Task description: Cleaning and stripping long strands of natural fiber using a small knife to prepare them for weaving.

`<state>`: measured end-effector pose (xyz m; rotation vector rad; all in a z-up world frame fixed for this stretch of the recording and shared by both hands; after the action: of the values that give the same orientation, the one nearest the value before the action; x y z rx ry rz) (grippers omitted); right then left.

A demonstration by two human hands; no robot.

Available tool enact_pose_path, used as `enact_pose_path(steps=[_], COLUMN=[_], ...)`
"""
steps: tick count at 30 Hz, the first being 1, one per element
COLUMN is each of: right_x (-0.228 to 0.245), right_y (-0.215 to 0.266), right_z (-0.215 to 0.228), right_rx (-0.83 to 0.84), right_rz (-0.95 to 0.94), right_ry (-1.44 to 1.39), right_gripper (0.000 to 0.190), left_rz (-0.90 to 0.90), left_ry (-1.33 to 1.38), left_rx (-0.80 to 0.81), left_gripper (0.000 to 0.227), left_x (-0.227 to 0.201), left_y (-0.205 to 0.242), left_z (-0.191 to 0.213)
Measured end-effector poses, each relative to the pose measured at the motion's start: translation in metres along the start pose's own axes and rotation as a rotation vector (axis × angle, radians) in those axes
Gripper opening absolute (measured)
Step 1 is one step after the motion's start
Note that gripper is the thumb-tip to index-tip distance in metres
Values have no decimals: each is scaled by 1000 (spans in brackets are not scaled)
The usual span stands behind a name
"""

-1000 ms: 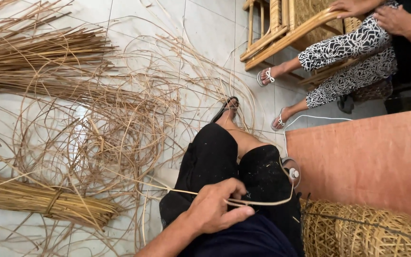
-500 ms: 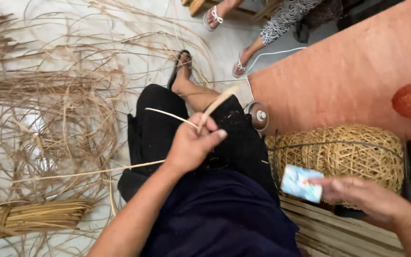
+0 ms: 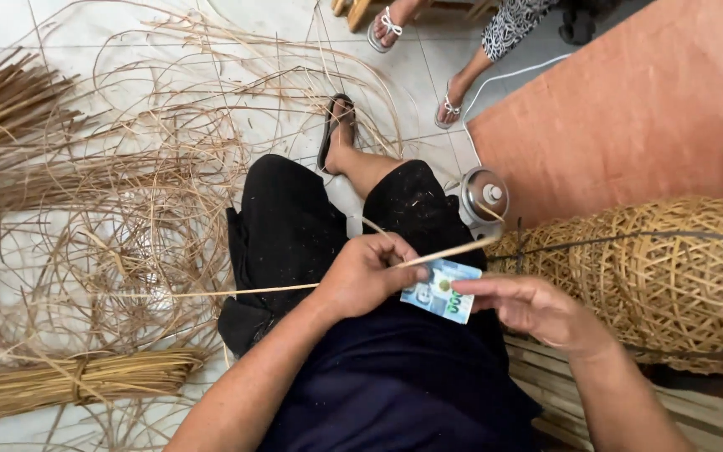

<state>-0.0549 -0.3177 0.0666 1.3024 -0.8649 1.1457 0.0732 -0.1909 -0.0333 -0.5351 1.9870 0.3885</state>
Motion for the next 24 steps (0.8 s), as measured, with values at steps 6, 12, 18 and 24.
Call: enact_pose_path(steps=[6, 12, 18, 24], right_x=[-54, -59, -49, -45], right_y=[-6, -11, -15, -10], right_z=[27, 11, 12, 9], right_rx=[-374, -363, -357, -450], right_rz=[12, 57, 94, 115], right_ry=[-320, -262, -156, 39], right_gripper=[58, 46, 35, 28], left_rz=[40, 43, 46, -2], left_ry=[10, -42, -84, -77], left_rx=[-102, -115, -100, -148], left_gripper=[7, 9, 10, 7], left_x=[-3, -2, 2, 9], left_y=[-2, -1, 1, 0], left_z=[1, -6, -7, -6])
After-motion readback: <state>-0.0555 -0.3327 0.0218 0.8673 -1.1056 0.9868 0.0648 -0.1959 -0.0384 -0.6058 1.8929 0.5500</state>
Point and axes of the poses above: each hand's wrist, its own y-axis away from the middle knuckle, its own z-axis out of the back of the hand, x = y × z, the point moved 8 cm from there along -y, towards the middle knuckle, and after that the axes turned 1 degree about y, right-handed, at the moved point
